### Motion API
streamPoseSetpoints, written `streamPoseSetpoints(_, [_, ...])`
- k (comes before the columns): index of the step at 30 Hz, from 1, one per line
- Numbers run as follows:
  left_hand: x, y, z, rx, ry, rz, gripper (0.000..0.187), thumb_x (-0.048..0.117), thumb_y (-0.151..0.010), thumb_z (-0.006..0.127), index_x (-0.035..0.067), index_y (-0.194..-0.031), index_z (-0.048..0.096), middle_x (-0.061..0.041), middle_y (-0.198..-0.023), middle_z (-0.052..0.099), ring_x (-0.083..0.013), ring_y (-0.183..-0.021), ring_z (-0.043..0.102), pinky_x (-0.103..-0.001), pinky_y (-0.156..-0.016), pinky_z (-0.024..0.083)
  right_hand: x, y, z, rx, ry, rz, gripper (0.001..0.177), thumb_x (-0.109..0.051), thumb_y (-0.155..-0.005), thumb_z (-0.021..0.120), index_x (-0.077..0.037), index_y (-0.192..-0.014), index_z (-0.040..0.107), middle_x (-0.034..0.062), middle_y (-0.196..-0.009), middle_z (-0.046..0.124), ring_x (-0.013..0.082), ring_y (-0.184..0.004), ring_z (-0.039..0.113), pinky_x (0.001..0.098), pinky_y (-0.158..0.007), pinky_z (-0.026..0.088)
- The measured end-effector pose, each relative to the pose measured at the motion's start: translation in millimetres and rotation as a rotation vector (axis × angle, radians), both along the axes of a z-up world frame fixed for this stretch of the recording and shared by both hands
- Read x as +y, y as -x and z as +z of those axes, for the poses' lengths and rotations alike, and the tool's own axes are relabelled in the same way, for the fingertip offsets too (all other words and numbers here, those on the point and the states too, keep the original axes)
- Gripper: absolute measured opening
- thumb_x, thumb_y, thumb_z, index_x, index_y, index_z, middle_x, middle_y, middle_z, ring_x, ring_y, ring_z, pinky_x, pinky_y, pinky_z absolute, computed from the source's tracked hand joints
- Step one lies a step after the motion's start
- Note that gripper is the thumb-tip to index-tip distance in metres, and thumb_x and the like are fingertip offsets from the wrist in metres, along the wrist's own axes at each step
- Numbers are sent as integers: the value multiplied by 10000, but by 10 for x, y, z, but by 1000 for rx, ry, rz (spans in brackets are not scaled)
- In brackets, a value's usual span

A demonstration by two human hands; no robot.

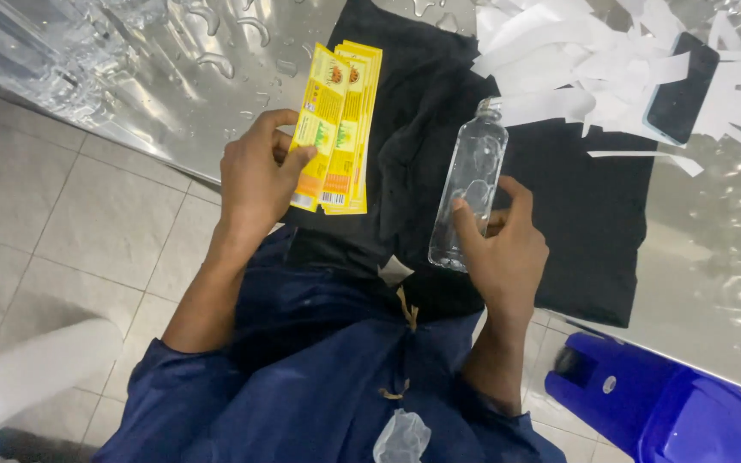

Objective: Manually applying adhesive labels to clear plastic water bottles.

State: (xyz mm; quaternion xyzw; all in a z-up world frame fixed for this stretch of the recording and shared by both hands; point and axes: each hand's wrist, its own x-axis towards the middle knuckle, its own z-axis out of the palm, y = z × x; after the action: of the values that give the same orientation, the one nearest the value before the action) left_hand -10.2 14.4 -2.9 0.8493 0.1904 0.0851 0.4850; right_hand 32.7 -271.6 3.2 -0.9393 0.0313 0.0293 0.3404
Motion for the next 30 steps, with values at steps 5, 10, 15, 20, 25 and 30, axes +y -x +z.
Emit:
streamPoseSetpoints(5, [48,53,-54,-216,187,72,175,31,-1089,675,25,-1253,734,-255,-1123,805,-412,-1060,799,-482,-821,631,43,76,73,-177,-7,53,718,-509,-930,886,16,-1381,695,251,-1091,761,426,-985,772,519,-788,632])
streamPoseSetpoints(10, [-343,-10,-9,-826,245,-174,327,-187,-1088,649,84,-945,765,-152,-1697,485,-396,-1671,323,-577,-1369,293,113,312,0,-429,-544,218,574,-437,-1004,721,41,-1320,688,236,-1108,725,346,-978,763,433,-739,655])
streamPoseSetpoints(15, [-725,-131,-13,-979,245,-252,247,-72,-1047,727,101,-896,818,-174,-1432,615,-364,-1413,607,-494,-1194,508,249,398,-120,-206,-924,376,583,-378,-1028,685,48,-1419,611,234,-1101,782,323,-976,791,399,-800,644])
streamPoseSetpoints(20, [-830,-51,-63,-828,493,-277,197,82,-1093,627,-12,-1154,790,-156,-886,748,-277,-866,743,-422,-833,615,131,369,-208,-386,-891,276,372,-92,-986,780,92,-1291,672,207,-873,809,240,-767,788,369,-649,630])
streamPoseSetpoints(25, [-800,-80,-86,-598,708,-399,257,152,-1041,735,-45,-1199,689,-213,-873,785,-211,-650,748,-321,-598,636,149,357,-70,-469,-798,329,322,-38,-999,770,86,-1291,713,168,-837,807,204,-720,765,354,-637,613])
streamPoseSetpoints(30, [-777,-82,-41,-502,656,-432,242,221,-1009,771,-1,-1105,756,-160,-817,766,-161,-627,692,-293,-592,574,110,299,39,-589,-494,414,268,-72,-1009,777,6,-1265,789,138,-790,765,229,-650,725,347,-592,576])
